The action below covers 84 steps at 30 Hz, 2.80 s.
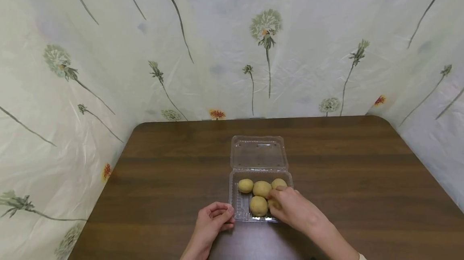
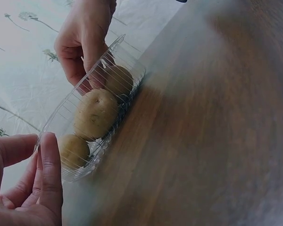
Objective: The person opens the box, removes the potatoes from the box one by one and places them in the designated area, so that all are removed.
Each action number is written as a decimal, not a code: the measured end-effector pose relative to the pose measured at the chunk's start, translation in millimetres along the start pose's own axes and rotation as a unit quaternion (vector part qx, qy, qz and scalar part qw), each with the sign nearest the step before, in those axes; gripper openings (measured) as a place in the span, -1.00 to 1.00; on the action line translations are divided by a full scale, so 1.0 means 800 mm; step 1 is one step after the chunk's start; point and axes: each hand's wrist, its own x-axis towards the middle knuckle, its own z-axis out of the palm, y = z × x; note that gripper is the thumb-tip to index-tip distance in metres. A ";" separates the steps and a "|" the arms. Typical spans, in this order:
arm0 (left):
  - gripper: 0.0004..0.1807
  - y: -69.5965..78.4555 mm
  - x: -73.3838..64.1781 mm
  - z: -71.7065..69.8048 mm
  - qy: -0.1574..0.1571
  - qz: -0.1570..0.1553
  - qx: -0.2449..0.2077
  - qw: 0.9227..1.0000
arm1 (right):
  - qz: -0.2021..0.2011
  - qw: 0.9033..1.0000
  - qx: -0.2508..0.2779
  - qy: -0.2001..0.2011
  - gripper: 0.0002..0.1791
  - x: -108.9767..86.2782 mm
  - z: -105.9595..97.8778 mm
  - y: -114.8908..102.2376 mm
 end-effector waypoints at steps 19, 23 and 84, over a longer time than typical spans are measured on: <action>-0.77 0.004 -0.001 0.004 0.005 0.003 0.012 1.000 | 0.017 0.996 0.025 -0.079 -0.65 0.000 -0.009 -0.002; -0.76 0.003 -0.002 0.005 0.005 0.001 0.010 1.000 | 0.030 0.997 0.025 -0.071 -0.60 0.000 -0.008 0.000; -0.81 0.004 -0.003 -0.003 -0.052 -0.021 -0.009 0.998 | 0.248 0.846 0.470 0.049 -0.44 -0.054 -0.032 0.055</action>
